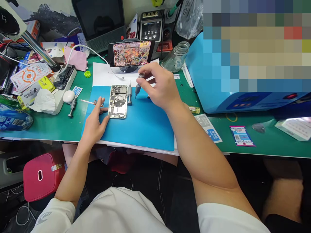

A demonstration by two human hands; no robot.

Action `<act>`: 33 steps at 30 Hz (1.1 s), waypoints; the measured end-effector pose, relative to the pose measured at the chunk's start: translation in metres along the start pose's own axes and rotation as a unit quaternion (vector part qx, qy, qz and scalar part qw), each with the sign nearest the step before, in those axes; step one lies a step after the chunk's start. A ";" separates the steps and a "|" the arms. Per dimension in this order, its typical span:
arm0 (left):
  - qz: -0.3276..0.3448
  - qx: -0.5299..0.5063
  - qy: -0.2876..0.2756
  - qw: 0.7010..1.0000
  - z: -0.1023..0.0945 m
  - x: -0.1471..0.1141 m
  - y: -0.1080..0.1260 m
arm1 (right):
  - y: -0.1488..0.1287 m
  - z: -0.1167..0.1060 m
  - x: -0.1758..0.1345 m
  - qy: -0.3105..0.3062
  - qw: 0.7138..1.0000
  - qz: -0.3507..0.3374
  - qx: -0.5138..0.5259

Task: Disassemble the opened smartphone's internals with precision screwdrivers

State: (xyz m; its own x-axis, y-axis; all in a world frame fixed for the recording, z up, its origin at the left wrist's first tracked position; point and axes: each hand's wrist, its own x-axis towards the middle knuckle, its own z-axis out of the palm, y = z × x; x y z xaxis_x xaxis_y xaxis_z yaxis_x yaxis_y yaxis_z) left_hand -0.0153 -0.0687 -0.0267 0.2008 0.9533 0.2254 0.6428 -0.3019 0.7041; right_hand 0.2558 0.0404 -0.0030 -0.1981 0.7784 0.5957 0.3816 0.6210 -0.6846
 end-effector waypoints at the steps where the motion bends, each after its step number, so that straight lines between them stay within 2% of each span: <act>1: 0.000 -0.001 0.001 1.000 0.000 0.000 0.000 | 0.001 0.001 -0.001 -0.011 1.000 -0.009 -0.009; 6: 0.002 -0.001 0.005 1.000 0.001 0.000 -0.001 | 0.017 0.008 -0.006 -0.061 0.998 -0.008 0.003; 9: 0.007 -0.006 0.006 1.000 0.002 0.000 -0.001 | 0.019 0.013 -0.009 -0.050 0.999 -0.009 0.010; 14: -0.001 -0.005 0.007 1.000 0.002 -0.001 0.001 | -0.013 0.038 -0.020 0.008 0.993 -0.081 0.083; 17: -0.005 -0.006 0.004 1.000 0.002 -0.001 0.002 | -0.032 0.057 -0.030 -0.024 0.984 -0.133 0.118; 20: 0.002 -0.010 0.003 1.000 0.002 -0.001 0.003 | -0.037 0.070 -0.037 -0.056 0.978 -0.150 0.130; 33: 0.001 -0.011 0.001 1.000 0.003 -0.002 0.002 | -0.035 0.075 -0.039 -0.062 0.972 -0.155 0.168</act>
State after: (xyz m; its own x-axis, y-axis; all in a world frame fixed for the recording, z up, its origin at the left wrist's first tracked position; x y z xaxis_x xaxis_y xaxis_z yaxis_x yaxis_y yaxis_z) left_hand -0.0117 -0.0711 -0.0275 0.2014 0.9527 0.2278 0.6259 -0.3040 0.7182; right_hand 0.1825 -0.0048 -0.0335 -0.3719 0.5410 0.7543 -0.0256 0.8063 -0.5910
